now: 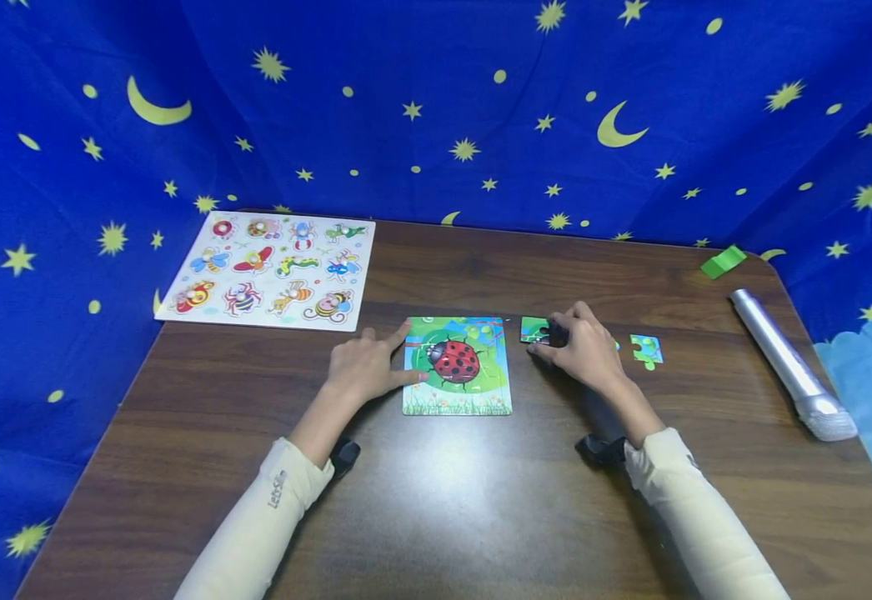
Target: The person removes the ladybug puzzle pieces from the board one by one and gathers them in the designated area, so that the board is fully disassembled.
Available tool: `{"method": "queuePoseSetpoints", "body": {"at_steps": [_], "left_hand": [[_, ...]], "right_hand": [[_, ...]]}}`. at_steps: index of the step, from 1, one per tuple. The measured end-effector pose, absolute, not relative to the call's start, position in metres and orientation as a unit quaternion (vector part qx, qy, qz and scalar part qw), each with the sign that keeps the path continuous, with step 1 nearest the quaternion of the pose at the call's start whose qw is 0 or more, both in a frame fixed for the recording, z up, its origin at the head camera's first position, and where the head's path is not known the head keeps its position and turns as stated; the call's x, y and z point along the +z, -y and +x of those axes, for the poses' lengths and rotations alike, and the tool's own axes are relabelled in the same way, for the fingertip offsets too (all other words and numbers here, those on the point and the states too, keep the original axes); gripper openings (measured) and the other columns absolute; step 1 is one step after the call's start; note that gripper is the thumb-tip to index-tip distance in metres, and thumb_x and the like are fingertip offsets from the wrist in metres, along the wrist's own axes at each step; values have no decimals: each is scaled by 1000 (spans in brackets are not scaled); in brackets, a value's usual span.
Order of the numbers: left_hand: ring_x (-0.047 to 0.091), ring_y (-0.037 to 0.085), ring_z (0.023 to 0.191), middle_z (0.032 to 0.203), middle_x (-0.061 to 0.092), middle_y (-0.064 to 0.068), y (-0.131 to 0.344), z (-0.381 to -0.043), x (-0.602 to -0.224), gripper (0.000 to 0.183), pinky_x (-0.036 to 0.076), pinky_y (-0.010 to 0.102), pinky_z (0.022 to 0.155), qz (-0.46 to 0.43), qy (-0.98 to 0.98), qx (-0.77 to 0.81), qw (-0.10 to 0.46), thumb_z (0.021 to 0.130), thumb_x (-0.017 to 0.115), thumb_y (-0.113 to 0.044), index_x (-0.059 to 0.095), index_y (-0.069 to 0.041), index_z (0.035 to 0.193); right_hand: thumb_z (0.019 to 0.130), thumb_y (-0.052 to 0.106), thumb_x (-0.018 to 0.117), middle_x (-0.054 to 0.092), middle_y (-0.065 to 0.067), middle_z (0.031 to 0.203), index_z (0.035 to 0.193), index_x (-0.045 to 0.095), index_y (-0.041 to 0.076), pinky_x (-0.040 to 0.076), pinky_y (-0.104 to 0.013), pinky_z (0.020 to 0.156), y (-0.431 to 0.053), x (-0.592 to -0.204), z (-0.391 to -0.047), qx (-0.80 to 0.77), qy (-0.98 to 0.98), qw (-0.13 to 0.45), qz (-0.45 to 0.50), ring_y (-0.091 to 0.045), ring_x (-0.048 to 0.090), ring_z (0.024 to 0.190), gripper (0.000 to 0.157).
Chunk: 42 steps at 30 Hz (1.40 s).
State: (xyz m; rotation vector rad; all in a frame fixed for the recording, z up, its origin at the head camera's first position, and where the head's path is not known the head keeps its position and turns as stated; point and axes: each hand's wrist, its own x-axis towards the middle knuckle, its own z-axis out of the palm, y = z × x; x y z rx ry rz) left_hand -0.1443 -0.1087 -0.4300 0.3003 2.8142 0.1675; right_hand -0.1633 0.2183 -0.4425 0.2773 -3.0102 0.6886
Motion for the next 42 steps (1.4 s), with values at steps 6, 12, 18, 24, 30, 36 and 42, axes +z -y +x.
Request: {"method": "queuePoseSetpoints", "body": {"at_steps": [6, 12, 18, 24, 30, 36, 42], "left_hand": [[51, 23, 64, 110, 60, 23, 108, -143, -429, 97, 41, 36, 53, 106, -981, 59, 149, 78, 60, -79, 29, -31, 157], [52, 24, 66, 116, 60, 24, 107, -143, -430, 97, 42, 37, 54, 106, -981, 60, 151, 78, 60, -79, 29, -31, 157], [50, 23, 63, 111, 60, 23, 108, -142, -430, 97, 41, 36, 53, 109, -981, 59, 151, 79, 59, -79, 29, -30, 157], [50, 22, 63, 113, 60, 24, 109, -142, -431, 97, 40, 35, 53, 111, -980, 59, 155, 79, 58, -79, 27, -30, 157], [51, 23, 65, 118, 60, 25, 111, -143, -432, 98, 41, 36, 54, 108, -980, 69, 152, 79, 60, -78, 27, -29, 158], [64, 32, 84, 127, 59, 25, 98, -132, -429, 92, 52, 44, 65, 121, -982, 72, 129, 82, 59, -75, 30, -29, 157], [67, 37, 100, 138, 54, 28, 74, -118, -427, 86, 54, 46, 72, 168, -975, 62, 128, 83, 56, -76, 38, -30, 154]], "right_hand": [[82, 34, 80, 54, -19, 108, 129, 61, -8, 48, -47, 69, -220, -441, -164, 217, 973, -12, 77, -33, 57, 88, 66], [84, 36, 78, 55, -16, 109, 133, 59, -5, 47, -44, 68, -222, -442, -164, 215, 974, -18, 72, -32, 57, 88, 66], [84, 35, 79, 57, -14, 105, 132, 61, -3, 43, -37, 61, -219, -440, -159, 234, 969, 4, 81, -27, 55, 80, 65], [83, 34, 81, 56, -13, 99, 128, 64, -3, 36, -30, 53, -206, -439, -152, 251, 961, 19, 111, -21, 48, 70, 61], [82, 35, 82, 50, -9, 95, 127, 67, 1, 32, -28, 51, -182, -438, -140, 248, 957, 2, 149, -15, 41, 63, 58], [80, 35, 83, 47, -7, 94, 125, 68, 2, 30, -28, 54, -161, -438, -132, 234, 955, -19, 179, -15, 39, 66, 58], [80, 36, 84, 47, -8, 94, 126, 69, 4, 33, -26, 53, -152, -439, -135, 230, 951, -26, 204, -13, 39, 64, 58]]}}
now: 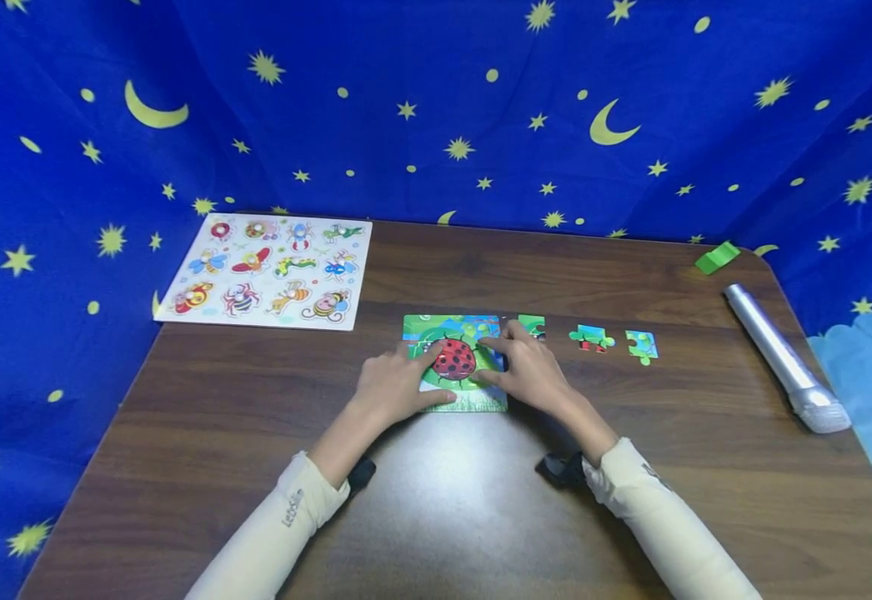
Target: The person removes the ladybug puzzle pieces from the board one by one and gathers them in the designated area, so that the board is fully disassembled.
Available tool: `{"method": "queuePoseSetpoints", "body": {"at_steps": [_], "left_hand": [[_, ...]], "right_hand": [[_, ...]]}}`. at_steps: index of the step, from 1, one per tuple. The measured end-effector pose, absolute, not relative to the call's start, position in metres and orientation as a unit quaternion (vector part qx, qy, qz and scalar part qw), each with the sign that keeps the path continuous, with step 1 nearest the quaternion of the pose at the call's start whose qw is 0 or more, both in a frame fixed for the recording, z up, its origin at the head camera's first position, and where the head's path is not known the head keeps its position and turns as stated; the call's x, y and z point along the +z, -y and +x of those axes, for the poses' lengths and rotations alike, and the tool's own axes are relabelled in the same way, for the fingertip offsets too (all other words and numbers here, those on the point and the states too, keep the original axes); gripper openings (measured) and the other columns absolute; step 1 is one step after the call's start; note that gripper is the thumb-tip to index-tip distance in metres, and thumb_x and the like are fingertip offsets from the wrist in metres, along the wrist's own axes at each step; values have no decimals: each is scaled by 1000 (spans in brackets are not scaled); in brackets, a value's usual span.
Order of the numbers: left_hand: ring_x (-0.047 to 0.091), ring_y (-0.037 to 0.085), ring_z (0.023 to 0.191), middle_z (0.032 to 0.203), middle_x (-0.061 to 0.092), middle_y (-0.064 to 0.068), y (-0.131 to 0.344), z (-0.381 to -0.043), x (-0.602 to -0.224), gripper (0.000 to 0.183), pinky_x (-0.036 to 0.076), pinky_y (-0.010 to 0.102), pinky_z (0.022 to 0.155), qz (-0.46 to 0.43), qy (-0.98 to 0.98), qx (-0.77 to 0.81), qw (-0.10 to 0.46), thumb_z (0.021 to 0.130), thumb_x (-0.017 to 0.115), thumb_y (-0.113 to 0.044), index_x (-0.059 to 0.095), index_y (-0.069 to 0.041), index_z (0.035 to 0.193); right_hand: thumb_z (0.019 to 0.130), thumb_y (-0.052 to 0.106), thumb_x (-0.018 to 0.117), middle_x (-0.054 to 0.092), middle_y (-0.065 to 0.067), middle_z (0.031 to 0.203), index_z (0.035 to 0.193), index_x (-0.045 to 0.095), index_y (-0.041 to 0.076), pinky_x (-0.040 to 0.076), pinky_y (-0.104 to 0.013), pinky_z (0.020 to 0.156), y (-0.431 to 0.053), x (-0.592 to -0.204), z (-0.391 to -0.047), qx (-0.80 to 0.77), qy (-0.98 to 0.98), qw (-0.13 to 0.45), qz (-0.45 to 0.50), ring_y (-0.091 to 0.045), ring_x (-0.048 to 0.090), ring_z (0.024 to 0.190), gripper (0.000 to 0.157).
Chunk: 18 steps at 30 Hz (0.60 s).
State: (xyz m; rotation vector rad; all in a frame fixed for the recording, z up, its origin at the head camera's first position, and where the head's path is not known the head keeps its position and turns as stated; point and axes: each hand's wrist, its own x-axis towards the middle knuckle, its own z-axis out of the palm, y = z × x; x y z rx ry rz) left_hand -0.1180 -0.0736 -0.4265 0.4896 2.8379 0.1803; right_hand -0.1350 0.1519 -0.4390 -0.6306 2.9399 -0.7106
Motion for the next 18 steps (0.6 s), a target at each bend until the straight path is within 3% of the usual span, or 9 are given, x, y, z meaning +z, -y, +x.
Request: {"method": "queuePoseSetpoints", "body": {"at_steps": [7, 18], "left_hand": [[67, 30, 85, 143, 50, 27, 67, -116, -429, 87, 51, 38, 64, 178, -976, 34, 118, 81, 58, -77, 40, -32, 152], [67, 31, 87, 144, 49, 26, 68, -119, -430, 87, 52, 38, 63, 174, -976, 32, 126, 80, 59, -77, 40, -33, 152]], "right_hand": [[78, 35, 85, 47, -8, 94, 125, 70, 6, 36, -25, 54, -147, -440, -142, -235, -943, 48, -232, -14, 41, 67, 57], [80, 28, 84, 52, -8, 100, 124, 70, 6, 38, -29, 63, -153, -439, -155, -260, -924, 101, -260, -16, 44, 77, 50]]}}
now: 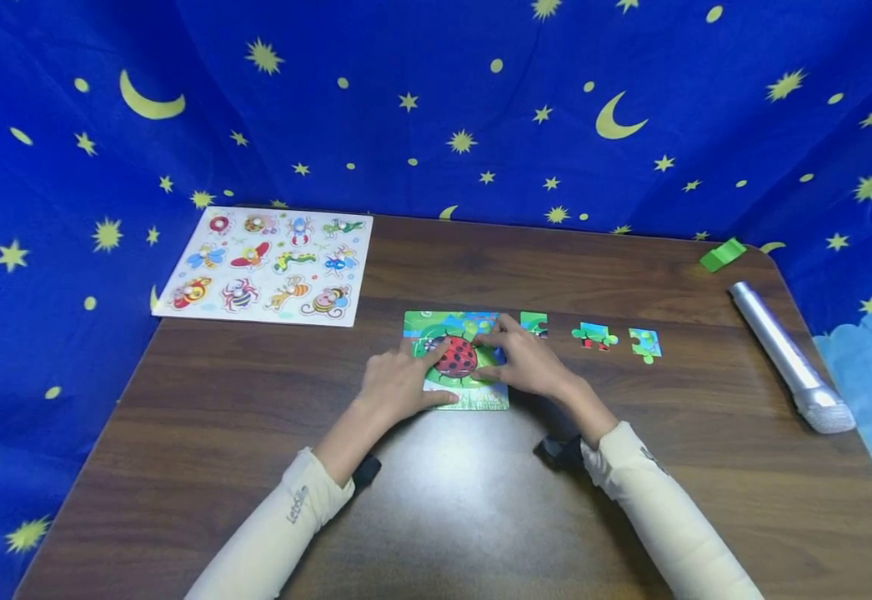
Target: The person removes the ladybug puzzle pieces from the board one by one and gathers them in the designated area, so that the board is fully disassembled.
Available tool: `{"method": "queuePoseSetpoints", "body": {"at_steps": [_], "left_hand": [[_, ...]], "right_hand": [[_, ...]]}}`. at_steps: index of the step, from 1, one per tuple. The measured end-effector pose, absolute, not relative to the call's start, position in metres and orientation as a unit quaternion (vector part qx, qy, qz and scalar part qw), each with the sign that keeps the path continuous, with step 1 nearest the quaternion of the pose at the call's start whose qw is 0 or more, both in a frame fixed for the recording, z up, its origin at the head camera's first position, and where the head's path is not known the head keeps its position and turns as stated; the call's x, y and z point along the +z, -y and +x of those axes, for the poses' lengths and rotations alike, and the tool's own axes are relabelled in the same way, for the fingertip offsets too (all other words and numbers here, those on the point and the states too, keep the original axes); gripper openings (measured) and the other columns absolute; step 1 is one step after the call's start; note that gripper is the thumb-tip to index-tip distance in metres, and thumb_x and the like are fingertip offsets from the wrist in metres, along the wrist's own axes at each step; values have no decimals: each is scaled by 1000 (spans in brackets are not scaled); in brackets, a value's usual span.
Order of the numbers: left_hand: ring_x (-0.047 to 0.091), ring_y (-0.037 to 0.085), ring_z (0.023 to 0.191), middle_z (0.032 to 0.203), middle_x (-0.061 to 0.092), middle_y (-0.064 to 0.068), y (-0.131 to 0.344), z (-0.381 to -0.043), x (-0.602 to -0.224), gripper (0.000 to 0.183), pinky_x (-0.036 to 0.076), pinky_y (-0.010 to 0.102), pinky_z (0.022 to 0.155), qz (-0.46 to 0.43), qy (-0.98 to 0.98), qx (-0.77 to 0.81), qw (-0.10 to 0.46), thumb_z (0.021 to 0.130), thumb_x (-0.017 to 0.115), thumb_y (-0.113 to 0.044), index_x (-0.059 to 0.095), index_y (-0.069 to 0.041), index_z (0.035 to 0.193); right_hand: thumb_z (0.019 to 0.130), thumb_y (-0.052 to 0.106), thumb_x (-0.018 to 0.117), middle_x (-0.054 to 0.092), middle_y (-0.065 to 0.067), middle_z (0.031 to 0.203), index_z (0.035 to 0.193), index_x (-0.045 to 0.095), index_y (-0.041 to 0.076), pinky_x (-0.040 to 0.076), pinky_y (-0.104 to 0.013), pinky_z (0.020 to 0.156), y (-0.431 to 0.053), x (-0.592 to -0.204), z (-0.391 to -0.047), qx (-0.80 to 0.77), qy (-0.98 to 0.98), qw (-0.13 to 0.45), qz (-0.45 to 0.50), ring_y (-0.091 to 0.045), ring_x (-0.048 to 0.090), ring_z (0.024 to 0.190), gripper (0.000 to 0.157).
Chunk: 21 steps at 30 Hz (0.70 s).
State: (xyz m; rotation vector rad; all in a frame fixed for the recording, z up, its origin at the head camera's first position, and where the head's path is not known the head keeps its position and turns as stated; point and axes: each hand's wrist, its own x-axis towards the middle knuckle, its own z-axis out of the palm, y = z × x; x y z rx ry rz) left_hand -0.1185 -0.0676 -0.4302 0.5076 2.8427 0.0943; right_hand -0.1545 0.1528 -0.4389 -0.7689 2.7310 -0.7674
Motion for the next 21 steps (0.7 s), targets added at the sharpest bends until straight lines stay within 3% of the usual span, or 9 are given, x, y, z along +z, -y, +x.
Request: {"method": "queuePoseSetpoints", "body": {"at_steps": [7, 15, 21], "left_hand": [[68, 33, 91, 145, 48, 27, 66, -119, -430, 86, 52, 40, 65, 170, -976, 33, 129, 79, 60, -77, 39, -34, 152], [69, 34, 88, 144, 49, 26, 65, -120, -431, 87, 52, 40, 66, 167, -975, 34, 139, 79, 60, -77, 37, -35, 153], [68, 32, 85, 145, 48, 26, 66, -120, -431, 87, 51, 39, 64, 165, -975, 37, 142, 79, 60, -76, 38, -35, 153]], "right_hand": [[77, 24, 86, 52, -6, 96, 113, 74, 2, 39, -31, 70, -152, -438, -164, -265, -913, 94, -296, -17, 44, 82, 43], [75, 28, 87, 52, -3, 94, 107, 76, 5, 39, -29, 63, -151, -437, -160, -218, -926, 37, -304, -15, 45, 78, 41], [75, 28, 88, 51, -4, 95, 109, 76, 5, 37, -28, 63, -152, -442, -158, -255, -927, 58, -269, -15, 45, 78, 43]]}}
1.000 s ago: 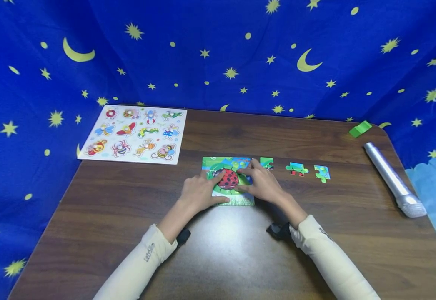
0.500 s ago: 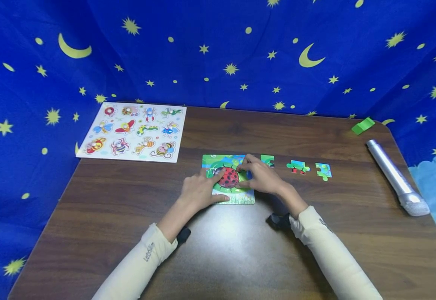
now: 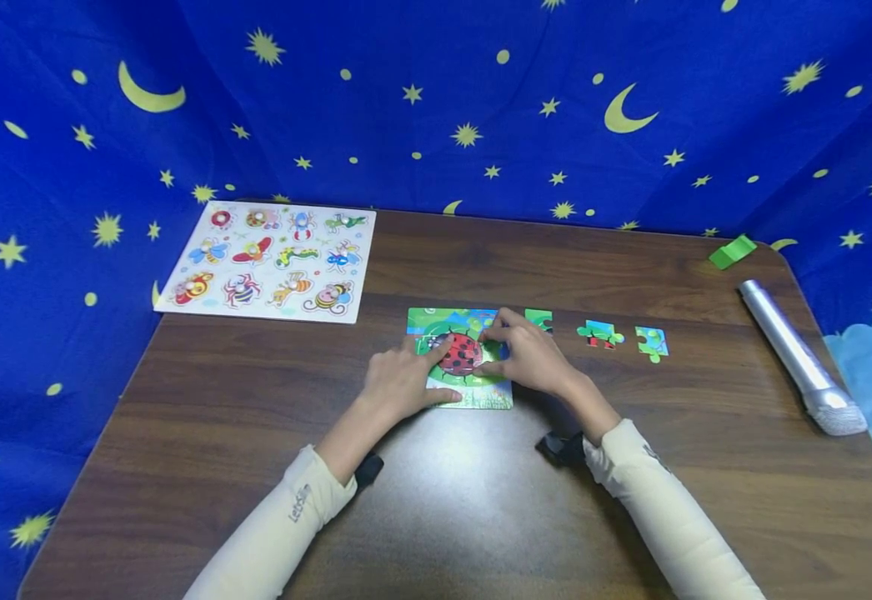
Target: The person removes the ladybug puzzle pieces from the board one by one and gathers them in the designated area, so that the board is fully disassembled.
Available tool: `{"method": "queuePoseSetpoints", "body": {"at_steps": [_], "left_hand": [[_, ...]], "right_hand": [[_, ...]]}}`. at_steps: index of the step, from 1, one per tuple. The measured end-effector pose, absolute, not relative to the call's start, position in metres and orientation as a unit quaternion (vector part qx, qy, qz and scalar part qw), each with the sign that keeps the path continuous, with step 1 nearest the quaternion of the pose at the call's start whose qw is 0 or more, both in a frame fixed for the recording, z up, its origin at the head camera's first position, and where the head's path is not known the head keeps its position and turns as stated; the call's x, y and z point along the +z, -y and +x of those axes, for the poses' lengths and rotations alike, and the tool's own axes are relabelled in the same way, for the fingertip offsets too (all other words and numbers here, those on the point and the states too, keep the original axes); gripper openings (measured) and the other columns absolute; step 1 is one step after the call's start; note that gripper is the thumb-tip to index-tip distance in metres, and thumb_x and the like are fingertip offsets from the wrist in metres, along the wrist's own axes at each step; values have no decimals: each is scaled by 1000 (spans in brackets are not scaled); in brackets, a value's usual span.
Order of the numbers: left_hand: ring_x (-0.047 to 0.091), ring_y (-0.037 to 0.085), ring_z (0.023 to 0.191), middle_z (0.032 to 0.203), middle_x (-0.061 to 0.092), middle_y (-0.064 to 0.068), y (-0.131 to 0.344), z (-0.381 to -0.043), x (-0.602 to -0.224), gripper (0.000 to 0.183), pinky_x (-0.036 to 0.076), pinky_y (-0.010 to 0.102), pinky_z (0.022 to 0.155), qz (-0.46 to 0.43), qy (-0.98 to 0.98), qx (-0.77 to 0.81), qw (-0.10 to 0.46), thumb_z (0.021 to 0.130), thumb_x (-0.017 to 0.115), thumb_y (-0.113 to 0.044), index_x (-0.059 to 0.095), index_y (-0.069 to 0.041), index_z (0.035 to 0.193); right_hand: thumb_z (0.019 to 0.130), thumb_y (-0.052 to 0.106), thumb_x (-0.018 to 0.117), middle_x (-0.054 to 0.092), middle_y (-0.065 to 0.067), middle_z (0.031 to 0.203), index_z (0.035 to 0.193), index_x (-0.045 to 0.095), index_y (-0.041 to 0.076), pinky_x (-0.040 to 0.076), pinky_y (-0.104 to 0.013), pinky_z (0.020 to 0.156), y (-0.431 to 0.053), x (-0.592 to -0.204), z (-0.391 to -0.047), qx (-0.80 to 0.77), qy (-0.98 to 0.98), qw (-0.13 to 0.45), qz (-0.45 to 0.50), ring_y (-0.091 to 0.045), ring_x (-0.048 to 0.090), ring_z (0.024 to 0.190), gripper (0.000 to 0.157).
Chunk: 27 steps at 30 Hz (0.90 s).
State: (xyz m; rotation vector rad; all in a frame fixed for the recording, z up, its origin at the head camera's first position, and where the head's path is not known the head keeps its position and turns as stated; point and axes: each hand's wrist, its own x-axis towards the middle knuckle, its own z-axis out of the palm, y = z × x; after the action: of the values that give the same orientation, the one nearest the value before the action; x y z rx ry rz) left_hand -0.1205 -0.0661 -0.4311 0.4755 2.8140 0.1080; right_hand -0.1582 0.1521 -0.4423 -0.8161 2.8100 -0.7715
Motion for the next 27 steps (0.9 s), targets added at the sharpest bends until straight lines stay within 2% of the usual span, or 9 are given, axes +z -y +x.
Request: {"method": "queuePoseSetpoints", "body": {"at_steps": [11, 18, 27], "left_hand": [[67, 32, 86, 147, 46, 27, 64, -119, -429, 87, 51, 39, 65, 167, -974, 41, 148, 80, 60, -76, 38, -35, 153], [68, 33, 88, 147, 46, 27, 65, -118, -429, 87, 51, 39, 65, 167, -974, 43, 150, 80, 60, -76, 37, -34, 153], [64, 29, 77, 145, 48, 27, 66, -119, -428, 87, 47, 37, 62, 166, -974, 42, 149, 79, 61, -76, 39, -34, 153]], "right_hand": [[78, 28, 85, 51, -4, 97, 112, 74, 4, 38, -31, 68, -157, -444, -159, -291, -919, 97, -248, -17, 46, 81, 43], [78, 28, 84, 51, -3, 95, 109, 75, 7, 37, -30, 66, -159, -446, -160, -284, -916, 88, -271, -15, 45, 78, 39], [80, 29, 83, 49, -3, 96, 111, 74, 8, 34, -29, 63, -175, -438, -153, -283, -915, 72, -277, -13, 41, 74, 39]]}}
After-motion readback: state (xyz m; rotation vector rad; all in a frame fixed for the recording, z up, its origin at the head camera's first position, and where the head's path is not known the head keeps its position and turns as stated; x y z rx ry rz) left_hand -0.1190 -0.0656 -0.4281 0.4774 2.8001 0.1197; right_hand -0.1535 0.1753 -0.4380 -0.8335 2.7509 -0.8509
